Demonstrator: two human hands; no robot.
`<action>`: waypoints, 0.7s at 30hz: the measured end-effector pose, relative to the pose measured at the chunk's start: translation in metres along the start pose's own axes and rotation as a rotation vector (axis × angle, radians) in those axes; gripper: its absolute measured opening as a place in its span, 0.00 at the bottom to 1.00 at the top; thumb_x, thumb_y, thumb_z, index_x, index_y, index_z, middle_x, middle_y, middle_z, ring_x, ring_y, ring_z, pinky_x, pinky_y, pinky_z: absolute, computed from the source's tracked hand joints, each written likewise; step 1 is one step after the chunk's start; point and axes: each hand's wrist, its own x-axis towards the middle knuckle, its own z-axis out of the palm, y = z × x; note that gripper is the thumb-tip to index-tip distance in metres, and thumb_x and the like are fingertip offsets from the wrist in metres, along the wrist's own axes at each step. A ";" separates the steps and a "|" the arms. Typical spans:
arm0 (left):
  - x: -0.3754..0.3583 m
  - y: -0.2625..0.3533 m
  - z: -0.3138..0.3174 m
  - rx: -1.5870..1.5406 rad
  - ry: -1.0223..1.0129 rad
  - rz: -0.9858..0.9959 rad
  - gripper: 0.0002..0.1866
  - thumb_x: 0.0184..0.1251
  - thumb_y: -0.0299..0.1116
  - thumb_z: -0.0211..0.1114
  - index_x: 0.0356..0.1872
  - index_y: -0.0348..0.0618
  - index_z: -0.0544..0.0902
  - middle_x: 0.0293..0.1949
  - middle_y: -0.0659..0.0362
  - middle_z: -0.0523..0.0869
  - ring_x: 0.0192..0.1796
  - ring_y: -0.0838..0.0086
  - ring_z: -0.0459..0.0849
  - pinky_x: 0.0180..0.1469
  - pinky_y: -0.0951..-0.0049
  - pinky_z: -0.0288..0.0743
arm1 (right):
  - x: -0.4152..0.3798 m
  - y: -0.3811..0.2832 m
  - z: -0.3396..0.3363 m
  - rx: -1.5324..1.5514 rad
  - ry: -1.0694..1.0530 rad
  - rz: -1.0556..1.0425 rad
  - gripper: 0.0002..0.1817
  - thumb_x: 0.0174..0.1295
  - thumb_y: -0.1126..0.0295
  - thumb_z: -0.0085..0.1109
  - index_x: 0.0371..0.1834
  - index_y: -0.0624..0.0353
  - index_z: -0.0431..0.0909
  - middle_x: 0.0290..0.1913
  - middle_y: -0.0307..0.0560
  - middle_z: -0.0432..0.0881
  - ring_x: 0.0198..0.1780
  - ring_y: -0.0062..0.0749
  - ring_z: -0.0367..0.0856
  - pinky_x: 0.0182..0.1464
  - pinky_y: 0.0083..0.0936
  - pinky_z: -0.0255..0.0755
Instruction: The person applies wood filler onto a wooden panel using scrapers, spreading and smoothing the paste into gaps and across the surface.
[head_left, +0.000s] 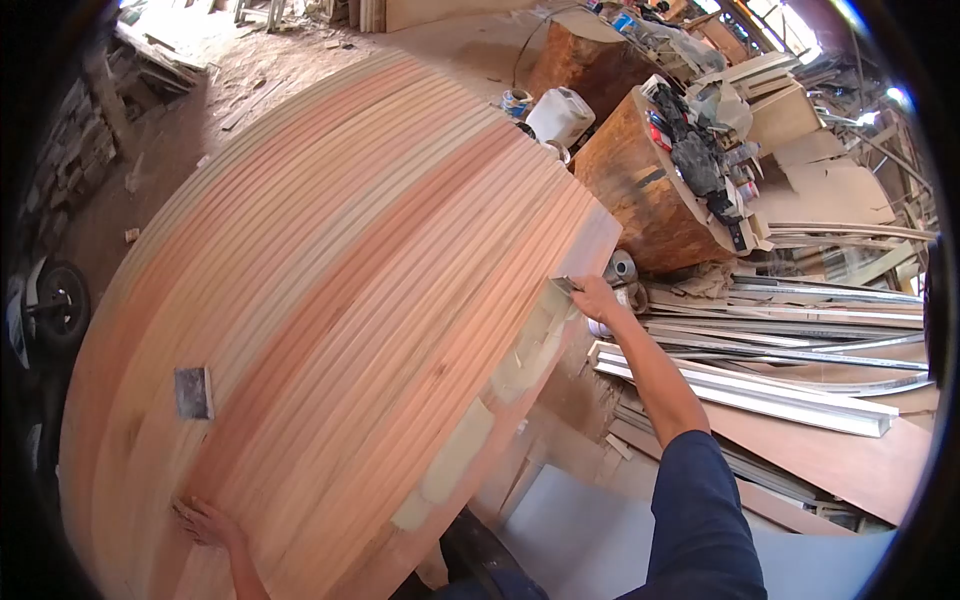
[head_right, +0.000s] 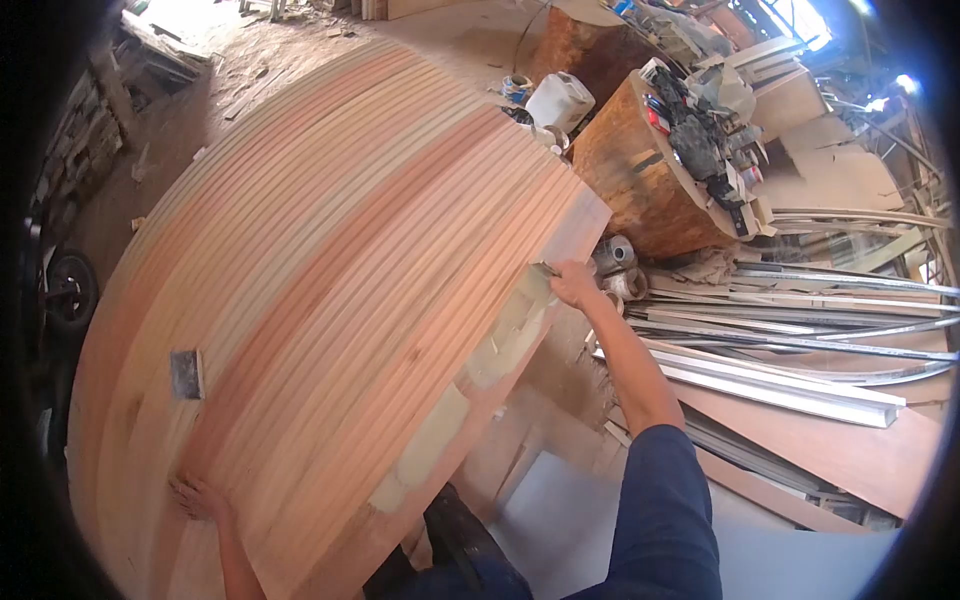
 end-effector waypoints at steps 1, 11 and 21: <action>-0.001 0.004 -0.003 0.000 -0.026 -0.024 0.29 0.78 0.55 0.40 0.75 0.59 0.59 0.75 0.61 0.60 0.74 0.62 0.58 0.71 0.48 0.53 | -0.007 -0.008 0.003 -0.014 -0.009 -0.011 0.21 0.53 0.63 0.51 0.50 0.47 0.84 0.41 0.63 0.84 0.47 0.59 0.82 0.53 0.45 0.74; -0.009 -0.002 0.003 -0.203 -0.042 0.016 0.29 0.78 0.52 0.41 0.76 0.58 0.57 0.76 0.56 0.56 0.77 0.55 0.53 0.70 0.41 0.52 | -0.075 -0.074 0.037 -0.048 -0.075 0.005 0.20 0.53 0.61 0.51 0.48 0.46 0.84 0.44 0.61 0.84 0.48 0.59 0.82 0.54 0.46 0.73; 0.042 -0.196 0.024 -0.587 -0.004 0.133 0.29 0.77 0.49 0.48 0.72 0.46 0.64 0.74 0.53 0.60 0.75 0.57 0.57 0.74 0.55 0.52 | -0.150 -0.143 0.072 0.011 -0.085 -0.032 0.19 0.54 0.62 0.50 0.44 0.56 0.83 0.40 0.63 0.83 0.46 0.60 0.82 0.50 0.43 0.74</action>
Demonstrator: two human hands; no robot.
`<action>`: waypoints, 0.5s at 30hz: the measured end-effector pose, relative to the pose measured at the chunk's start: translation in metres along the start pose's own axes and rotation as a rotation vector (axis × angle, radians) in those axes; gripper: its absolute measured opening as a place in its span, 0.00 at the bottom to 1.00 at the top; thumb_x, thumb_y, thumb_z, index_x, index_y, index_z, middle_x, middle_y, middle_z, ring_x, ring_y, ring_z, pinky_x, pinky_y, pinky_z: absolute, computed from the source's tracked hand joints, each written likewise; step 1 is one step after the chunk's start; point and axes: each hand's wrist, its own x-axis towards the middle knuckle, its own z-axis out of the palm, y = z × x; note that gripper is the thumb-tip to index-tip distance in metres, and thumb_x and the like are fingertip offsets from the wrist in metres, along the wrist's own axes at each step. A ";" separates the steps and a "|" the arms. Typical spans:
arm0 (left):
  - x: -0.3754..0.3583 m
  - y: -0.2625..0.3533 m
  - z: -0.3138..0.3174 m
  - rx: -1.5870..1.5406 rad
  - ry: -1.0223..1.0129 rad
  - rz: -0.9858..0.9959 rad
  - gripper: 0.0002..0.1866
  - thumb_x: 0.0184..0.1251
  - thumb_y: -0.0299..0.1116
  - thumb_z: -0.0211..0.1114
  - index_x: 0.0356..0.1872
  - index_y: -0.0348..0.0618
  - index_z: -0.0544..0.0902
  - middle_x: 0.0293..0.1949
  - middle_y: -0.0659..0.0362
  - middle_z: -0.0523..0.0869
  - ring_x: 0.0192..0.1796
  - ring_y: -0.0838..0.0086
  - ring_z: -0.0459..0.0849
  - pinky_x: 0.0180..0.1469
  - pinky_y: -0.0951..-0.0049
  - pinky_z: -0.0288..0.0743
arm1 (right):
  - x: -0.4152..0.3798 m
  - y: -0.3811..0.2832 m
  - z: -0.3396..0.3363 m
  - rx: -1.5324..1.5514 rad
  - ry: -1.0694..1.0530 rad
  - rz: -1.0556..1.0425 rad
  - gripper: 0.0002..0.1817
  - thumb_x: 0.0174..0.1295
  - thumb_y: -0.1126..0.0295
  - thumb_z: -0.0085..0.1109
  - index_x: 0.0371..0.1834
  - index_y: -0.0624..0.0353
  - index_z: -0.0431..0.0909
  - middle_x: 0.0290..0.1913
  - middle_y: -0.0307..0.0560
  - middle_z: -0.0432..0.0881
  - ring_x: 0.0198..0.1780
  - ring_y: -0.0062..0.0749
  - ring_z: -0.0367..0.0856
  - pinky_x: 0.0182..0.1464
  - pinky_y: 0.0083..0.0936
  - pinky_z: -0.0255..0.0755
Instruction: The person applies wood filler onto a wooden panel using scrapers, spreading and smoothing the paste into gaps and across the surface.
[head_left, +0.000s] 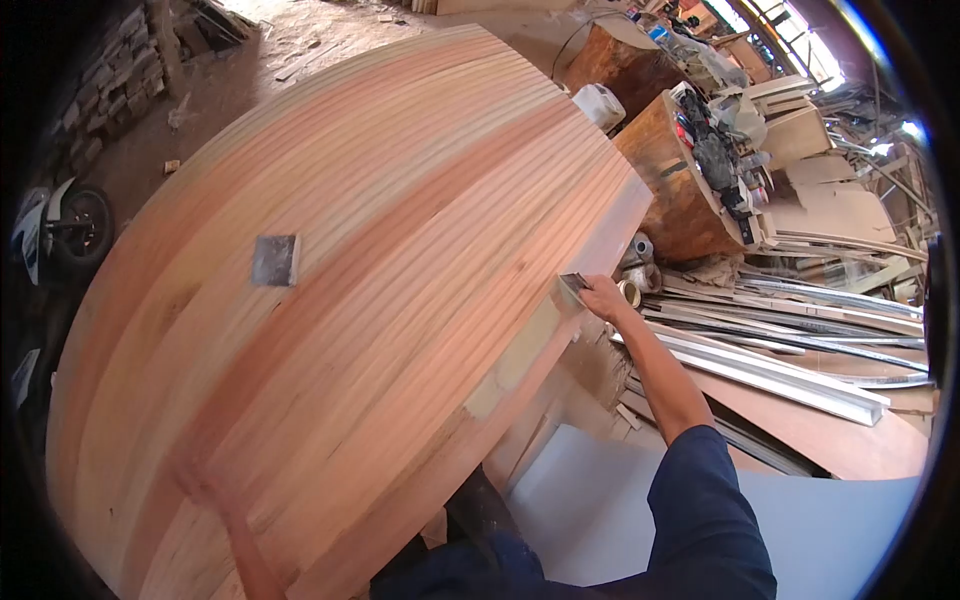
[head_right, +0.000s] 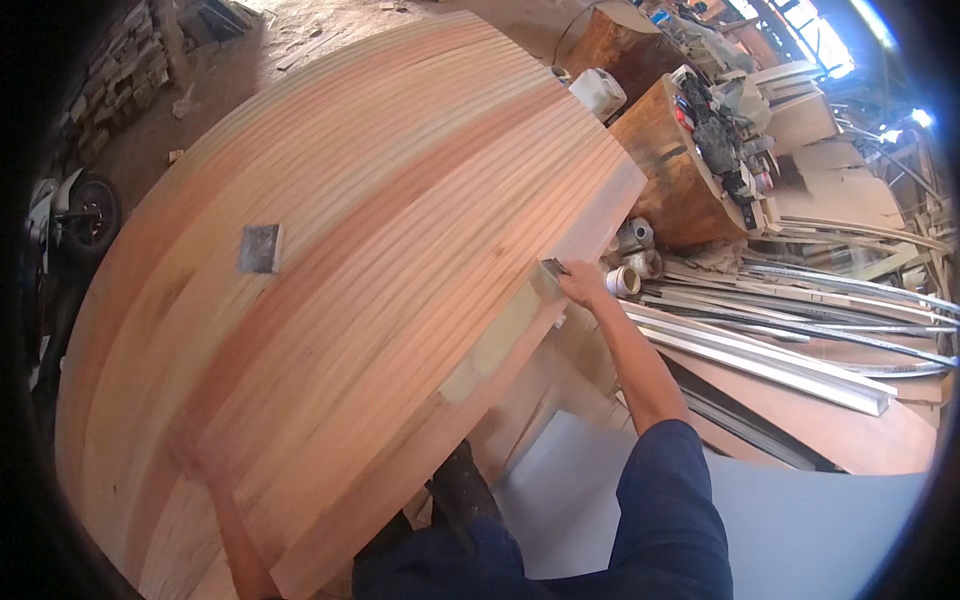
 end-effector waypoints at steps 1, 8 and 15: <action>0.008 -0.067 -0.010 0.021 0.083 -0.057 0.28 0.77 0.49 0.49 0.71 0.46 0.66 0.73 0.52 0.62 0.75 0.57 0.58 0.74 0.55 0.53 | -0.007 -0.008 0.003 0.021 -0.005 -0.004 0.19 0.54 0.62 0.49 0.44 0.56 0.83 0.40 0.64 0.83 0.46 0.60 0.82 0.50 0.43 0.74; 0.008 -0.262 -0.136 0.420 -0.043 0.025 0.30 0.78 0.53 0.40 0.73 0.47 0.64 0.73 0.52 0.63 0.75 0.55 0.57 0.75 0.56 0.49 | -0.044 -0.046 0.034 0.034 0.030 -0.042 0.18 0.53 0.63 0.49 0.42 0.58 0.83 0.35 0.65 0.84 0.41 0.59 0.82 0.47 0.44 0.73; -0.006 -0.222 -0.134 0.532 0.062 -0.109 0.30 0.78 0.54 0.37 0.75 0.55 0.61 0.76 0.59 0.59 0.76 0.56 0.56 0.75 0.53 0.48 | -0.085 -0.091 0.057 0.065 -0.056 0.083 0.18 0.52 0.65 0.52 0.44 0.59 0.82 0.33 0.59 0.84 0.39 0.46 0.83 0.47 0.38 0.74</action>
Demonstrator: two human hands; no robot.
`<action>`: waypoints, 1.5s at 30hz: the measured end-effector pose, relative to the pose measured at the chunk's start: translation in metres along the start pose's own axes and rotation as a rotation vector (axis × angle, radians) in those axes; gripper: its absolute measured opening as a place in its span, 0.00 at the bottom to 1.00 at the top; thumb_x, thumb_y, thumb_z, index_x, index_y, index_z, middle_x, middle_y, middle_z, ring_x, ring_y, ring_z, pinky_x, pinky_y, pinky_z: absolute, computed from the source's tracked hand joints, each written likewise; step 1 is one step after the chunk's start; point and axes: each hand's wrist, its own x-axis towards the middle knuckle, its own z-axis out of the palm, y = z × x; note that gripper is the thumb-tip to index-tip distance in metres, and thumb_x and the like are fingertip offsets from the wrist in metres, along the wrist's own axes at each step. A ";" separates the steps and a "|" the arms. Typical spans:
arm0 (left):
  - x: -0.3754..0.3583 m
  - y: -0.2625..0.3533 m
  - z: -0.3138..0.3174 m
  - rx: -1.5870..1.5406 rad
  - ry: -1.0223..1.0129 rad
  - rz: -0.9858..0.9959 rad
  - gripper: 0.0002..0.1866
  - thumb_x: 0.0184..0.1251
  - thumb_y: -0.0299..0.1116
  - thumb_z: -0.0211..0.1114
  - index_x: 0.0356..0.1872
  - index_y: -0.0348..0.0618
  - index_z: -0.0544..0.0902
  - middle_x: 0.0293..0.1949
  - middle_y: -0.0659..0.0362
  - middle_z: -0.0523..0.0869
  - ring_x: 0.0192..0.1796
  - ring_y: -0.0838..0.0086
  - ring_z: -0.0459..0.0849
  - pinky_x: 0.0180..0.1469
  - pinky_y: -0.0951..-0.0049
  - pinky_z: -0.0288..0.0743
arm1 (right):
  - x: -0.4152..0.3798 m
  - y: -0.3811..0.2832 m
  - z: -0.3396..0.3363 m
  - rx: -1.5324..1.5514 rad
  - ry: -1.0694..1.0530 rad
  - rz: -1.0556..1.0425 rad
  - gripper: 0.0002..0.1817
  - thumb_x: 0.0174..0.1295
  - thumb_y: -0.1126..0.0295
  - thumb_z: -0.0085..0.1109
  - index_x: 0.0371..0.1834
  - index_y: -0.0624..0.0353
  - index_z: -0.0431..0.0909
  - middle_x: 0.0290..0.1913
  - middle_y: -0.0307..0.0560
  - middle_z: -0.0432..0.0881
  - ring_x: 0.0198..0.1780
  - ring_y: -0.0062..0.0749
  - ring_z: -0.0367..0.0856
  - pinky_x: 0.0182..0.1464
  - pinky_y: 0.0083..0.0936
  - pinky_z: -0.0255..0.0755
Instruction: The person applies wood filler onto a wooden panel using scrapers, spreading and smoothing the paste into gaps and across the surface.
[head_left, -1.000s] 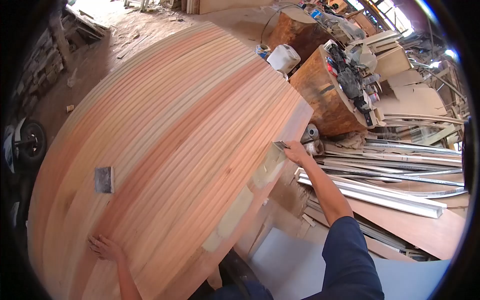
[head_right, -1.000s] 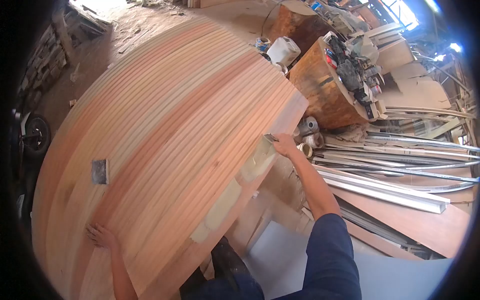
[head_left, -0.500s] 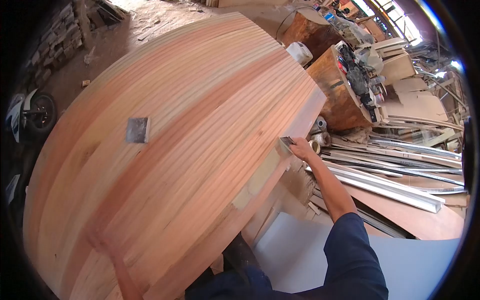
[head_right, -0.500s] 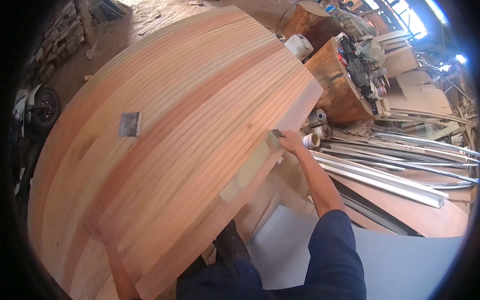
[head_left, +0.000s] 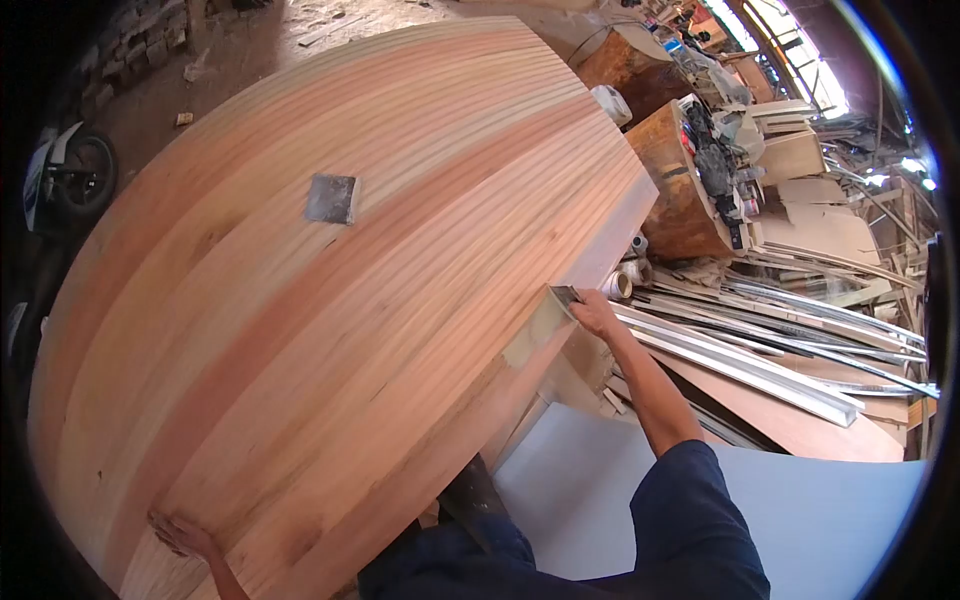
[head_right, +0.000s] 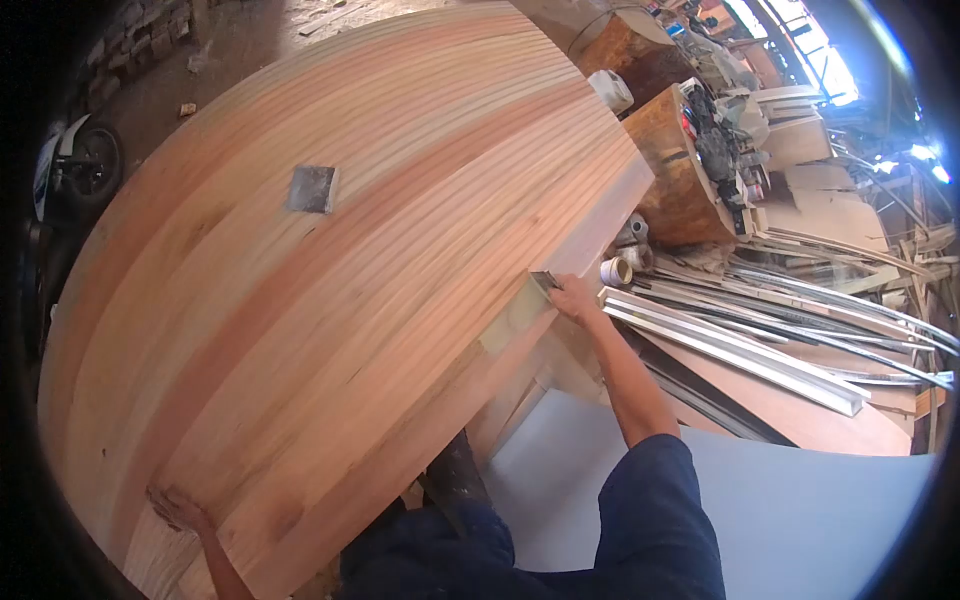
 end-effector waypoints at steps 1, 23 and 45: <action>0.001 0.009 -0.008 -0.014 0.035 0.048 0.30 0.79 0.53 0.37 0.75 0.53 0.60 0.76 0.59 0.59 0.76 0.57 0.56 0.75 0.54 0.48 | -0.007 -0.008 0.004 0.006 -0.001 -0.012 0.18 0.53 0.64 0.52 0.45 0.58 0.82 0.36 0.61 0.84 0.41 0.50 0.83 0.48 0.41 0.74; -0.002 -0.001 0.012 -0.066 -0.128 -0.045 0.33 0.76 0.58 0.38 0.76 0.55 0.58 0.77 0.59 0.55 0.76 0.54 0.53 0.73 0.47 0.45 | -0.157 -0.122 0.104 0.114 -0.087 -0.210 0.15 0.60 0.73 0.55 0.50 0.62 0.80 0.43 0.55 0.86 0.45 0.40 0.83 0.50 0.32 0.74; -0.160 -0.059 -0.098 -0.187 -0.361 -0.540 0.40 0.69 0.63 0.50 0.78 0.64 0.50 0.79 0.51 0.42 0.79 0.48 0.40 0.75 0.43 0.39 | -0.131 -0.069 0.101 -0.349 0.125 -0.982 0.37 0.47 0.82 0.54 0.65 0.45 0.74 0.65 0.45 0.74 0.67 0.48 0.69 0.68 0.44 0.60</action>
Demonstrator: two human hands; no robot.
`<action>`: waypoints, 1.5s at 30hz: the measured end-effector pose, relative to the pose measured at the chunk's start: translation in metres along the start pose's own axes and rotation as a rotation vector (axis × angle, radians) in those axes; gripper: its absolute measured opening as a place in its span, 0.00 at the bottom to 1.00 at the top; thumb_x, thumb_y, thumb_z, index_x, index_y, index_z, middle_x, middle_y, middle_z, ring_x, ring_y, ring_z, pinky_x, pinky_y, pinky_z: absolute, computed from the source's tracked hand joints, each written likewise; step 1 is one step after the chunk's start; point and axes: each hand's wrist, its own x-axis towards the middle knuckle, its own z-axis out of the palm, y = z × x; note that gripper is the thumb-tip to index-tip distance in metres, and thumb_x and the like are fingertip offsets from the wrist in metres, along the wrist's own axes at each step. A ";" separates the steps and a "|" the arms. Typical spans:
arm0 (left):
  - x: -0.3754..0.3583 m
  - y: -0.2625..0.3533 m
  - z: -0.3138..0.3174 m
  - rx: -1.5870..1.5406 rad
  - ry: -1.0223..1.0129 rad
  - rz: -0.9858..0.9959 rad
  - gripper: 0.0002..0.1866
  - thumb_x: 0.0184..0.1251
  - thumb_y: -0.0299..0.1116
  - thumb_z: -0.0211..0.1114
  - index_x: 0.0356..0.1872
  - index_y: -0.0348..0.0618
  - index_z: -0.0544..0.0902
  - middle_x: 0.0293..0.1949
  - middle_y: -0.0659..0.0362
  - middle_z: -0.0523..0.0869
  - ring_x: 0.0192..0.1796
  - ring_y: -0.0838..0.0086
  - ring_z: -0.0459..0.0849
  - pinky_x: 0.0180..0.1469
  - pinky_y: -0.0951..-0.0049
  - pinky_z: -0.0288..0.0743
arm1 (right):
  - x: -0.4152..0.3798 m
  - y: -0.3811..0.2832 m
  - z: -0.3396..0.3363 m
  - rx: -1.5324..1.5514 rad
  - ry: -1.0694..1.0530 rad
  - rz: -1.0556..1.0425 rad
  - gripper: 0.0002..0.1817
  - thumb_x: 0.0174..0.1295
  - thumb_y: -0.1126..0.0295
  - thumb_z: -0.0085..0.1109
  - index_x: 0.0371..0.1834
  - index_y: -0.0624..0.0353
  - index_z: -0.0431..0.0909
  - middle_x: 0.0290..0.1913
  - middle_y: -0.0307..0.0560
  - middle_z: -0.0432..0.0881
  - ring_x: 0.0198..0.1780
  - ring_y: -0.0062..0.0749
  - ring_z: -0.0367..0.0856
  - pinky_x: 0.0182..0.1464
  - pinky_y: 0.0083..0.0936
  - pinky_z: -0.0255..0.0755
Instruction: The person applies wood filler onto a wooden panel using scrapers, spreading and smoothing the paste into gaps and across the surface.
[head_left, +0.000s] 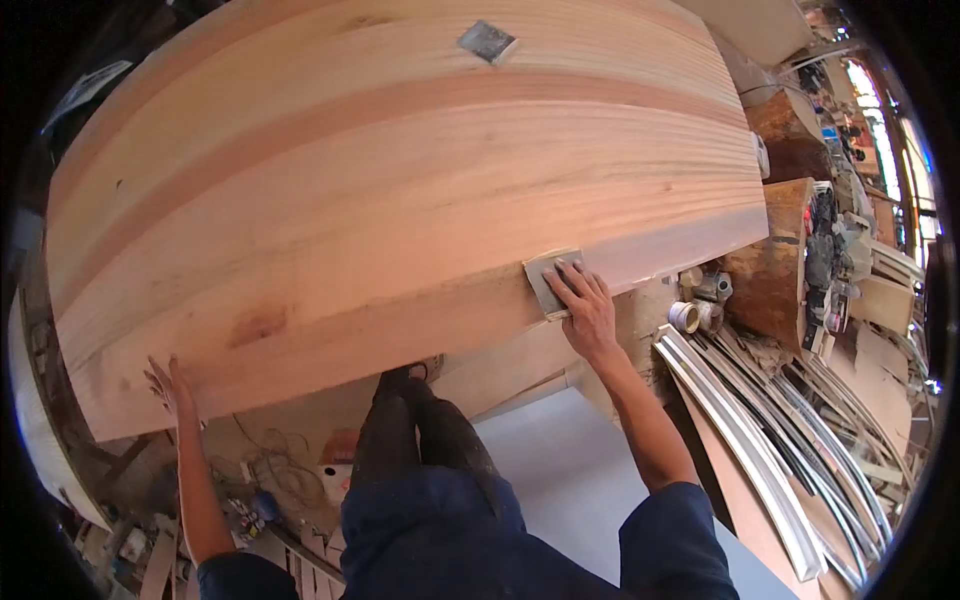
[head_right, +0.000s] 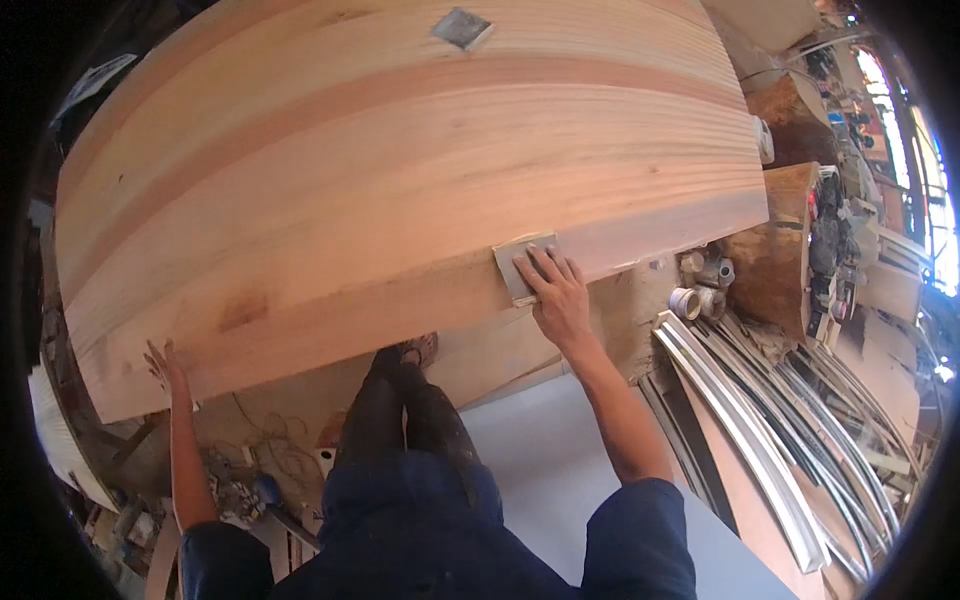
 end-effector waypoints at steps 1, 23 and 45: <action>0.003 -0.013 0.000 -0.015 0.020 -0.084 0.41 0.68 0.64 0.50 0.78 0.65 0.49 0.79 0.51 0.42 0.79 0.48 0.40 0.75 0.43 0.39 | -0.012 -0.004 0.000 -0.003 -0.020 0.017 0.36 0.47 0.82 0.53 0.65 0.45 0.74 0.64 0.45 0.74 0.67 0.48 0.69 0.68 0.44 0.60; 0.002 -0.043 -0.013 -1.101 -0.649 -0.302 0.42 0.72 0.60 0.52 0.75 0.44 0.52 0.74 0.53 0.56 0.74 0.64 0.56 0.74 0.60 0.55 | 0.004 -0.086 0.025 0.003 -0.031 -0.093 0.36 0.49 0.84 0.51 0.65 0.48 0.73 0.67 0.50 0.71 0.69 0.53 0.66 0.67 0.45 0.62; 0.020 -0.077 0.021 -1.018 -0.792 -0.164 0.41 0.71 0.58 0.52 0.75 0.42 0.54 0.75 0.51 0.55 0.76 0.62 0.53 0.76 0.62 0.45 | 0.024 -0.231 0.072 0.068 0.036 -0.165 0.36 0.50 0.81 0.54 0.67 0.48 0.71 0.68 0.50 0.69 0.69 0.54 0.64 0.71 0.46 0.57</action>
